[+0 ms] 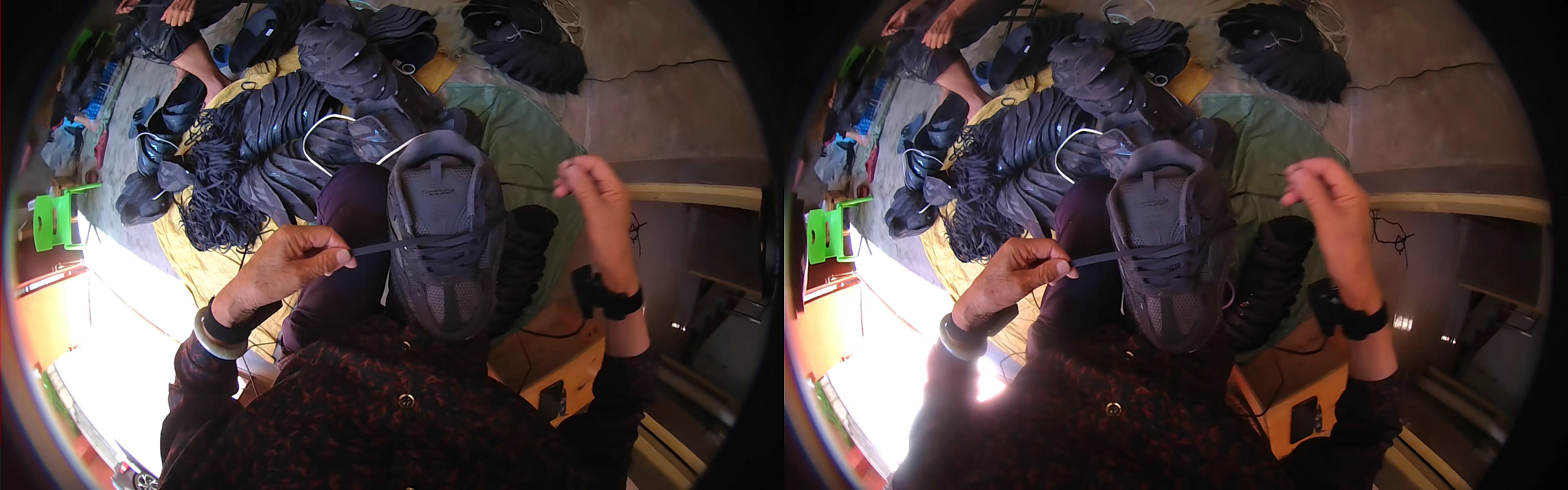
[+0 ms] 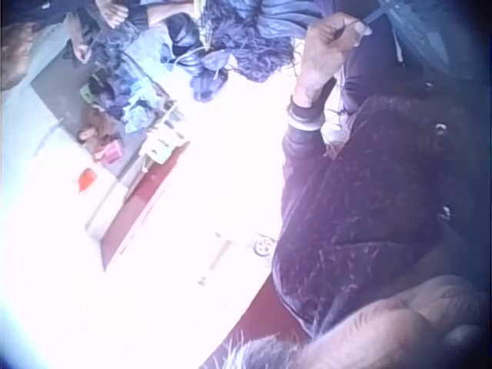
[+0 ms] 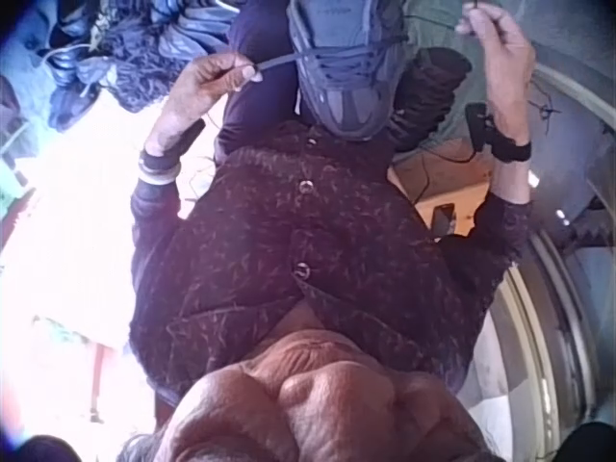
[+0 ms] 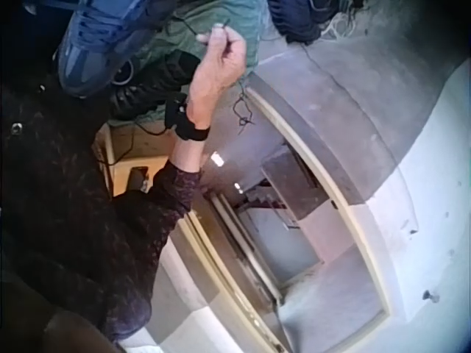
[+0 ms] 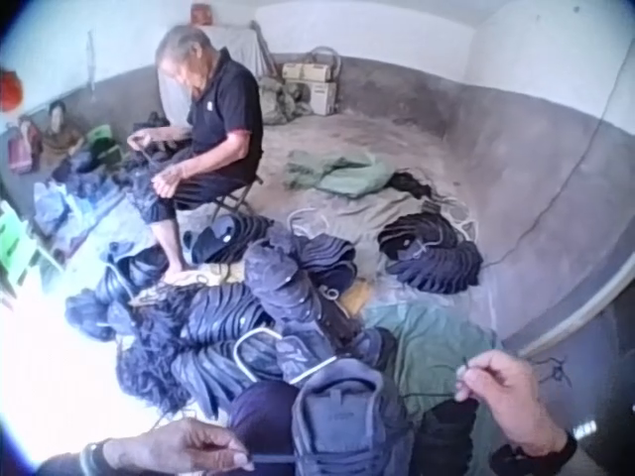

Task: Lacing shoelaces on newly manufactured shoe uppers or sports shoes, and inspecting components.

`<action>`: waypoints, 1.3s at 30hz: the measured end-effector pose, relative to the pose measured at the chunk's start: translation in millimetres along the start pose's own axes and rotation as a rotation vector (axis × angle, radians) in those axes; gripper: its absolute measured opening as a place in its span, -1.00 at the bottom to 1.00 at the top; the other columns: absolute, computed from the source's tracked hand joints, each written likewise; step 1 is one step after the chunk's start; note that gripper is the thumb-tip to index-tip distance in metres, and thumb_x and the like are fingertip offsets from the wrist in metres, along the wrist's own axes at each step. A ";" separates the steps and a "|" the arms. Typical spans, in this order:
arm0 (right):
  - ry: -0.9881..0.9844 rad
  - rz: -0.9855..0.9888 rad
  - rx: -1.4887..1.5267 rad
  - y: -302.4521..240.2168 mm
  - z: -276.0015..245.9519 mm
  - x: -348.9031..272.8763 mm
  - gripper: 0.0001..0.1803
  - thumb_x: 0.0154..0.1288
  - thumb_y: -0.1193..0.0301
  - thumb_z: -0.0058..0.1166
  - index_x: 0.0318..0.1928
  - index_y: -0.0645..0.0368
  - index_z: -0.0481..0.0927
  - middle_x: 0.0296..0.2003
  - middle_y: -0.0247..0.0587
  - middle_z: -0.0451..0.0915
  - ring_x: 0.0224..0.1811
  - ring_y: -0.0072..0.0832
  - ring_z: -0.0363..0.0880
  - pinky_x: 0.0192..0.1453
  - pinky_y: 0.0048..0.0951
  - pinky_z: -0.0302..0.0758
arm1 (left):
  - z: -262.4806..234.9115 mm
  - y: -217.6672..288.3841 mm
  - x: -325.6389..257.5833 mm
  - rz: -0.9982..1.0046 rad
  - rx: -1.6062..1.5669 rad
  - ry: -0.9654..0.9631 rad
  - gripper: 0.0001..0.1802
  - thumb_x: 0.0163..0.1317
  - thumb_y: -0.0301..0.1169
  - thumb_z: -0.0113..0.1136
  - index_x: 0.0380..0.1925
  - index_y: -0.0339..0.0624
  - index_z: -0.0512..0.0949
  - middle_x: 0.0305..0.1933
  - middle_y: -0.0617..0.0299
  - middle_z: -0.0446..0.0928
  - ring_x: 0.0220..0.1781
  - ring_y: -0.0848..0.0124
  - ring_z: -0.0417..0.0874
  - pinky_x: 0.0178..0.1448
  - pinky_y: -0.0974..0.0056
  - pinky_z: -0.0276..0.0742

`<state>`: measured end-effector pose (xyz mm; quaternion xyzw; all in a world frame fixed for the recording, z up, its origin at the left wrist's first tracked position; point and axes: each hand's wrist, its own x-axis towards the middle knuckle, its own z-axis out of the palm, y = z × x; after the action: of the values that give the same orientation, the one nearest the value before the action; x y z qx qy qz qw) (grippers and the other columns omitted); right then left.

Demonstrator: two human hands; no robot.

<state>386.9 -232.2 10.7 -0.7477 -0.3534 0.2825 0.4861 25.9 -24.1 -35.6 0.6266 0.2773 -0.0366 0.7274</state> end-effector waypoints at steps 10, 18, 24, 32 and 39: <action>-0.266 -0.163 -0.312 -31.5 61.1 -29.8 -0.94 0.34 0.52 0.21 -0.22 0.25 0.65 -0.37 -0.20 0.57 -0.39 -0.39 0.53 -0.25 -0.40 0.45 | -26.9 -14.2 11.6 0.229 0.814 0.318 -0.88 0.33 -0.44 0.30 -0.20 -0.25 0.70 -0.20 0.09 0.63 -0.27 0.29 0.65 -0.13 0.21 0.53; -0.408 -0.081 -0.455 -44.2 56.0 -31.1 -0.90 0.32 0.45 0.22 -0.29 0.23 0.63 -0.39 -0.15 0.53 -0.36 -0.23 0.57 -0.24 -0.28 0.46 | 21.5 39.0 46.8 0.404 0.493 0.250 -0.85 0.25 -0.55 0.37 -0.17 -0.20 0.68 -0.25 0.26 0.59 -0.25 0.49 0.60 -0.18 0.33 0.53; -0.375 -0.098 -0.467 -43.5 59.6 -29.8 -0.93 0.26 0.49 0.17 -0.34 0.22 0.58 -0.41 -0.14 0.50 -0.37 -0.17 0.55 -0.25 -0.22 0.45 | 46.0 61.5 70.7 0.749 0.792 0.202 -0.80 0.08 -0.56 0.42 -0.26 -0.13 0.67 -0.25 0.20 0.56 -0.19 0.14 0.58 -0.05 0.13 0.46; -0.405 -0.211 -0.599 -48.1 62.7 -28.1 -0.90 0.12 0.55 0.14 -0.42 0.23 0.46 -0.44 -0.10 0.44 -0.38 -0.08 0.53 -0.31 -0.18 0.46 | 75.4 58.2 87.8 0.821 0.881 0.235 -0.80 0.04 -0.49 0.46 -0.30 -0.06 0.68 -0.29 0.28 0.55 -0.20 0.21 0.54 -0.03 0.14 0.34; -0.380 -0.302 -0.651 -46.6 69.4 -27.1 -0.88 0.12 0.51 0.14 -0.45 0.28 0.47 -0.48 -0.07 0.47 -0.46 -0.07 0.53 -0.38 -0.13 0.46 | 83.5 52.4 88.9 0.758 0.731 0.265 -0.79 -0.05 -0.51 0.50 -0.38 -0.06 0.68 -0.37 0.33 0.56 -0.22 0.27 0.55 -0.06 0.17 0.32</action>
<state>306.0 -204.4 30.4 -0.7367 -0.6138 0.2143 0.1862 151.7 -64.7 -23.8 0.8941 0.0904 0.2138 0.3831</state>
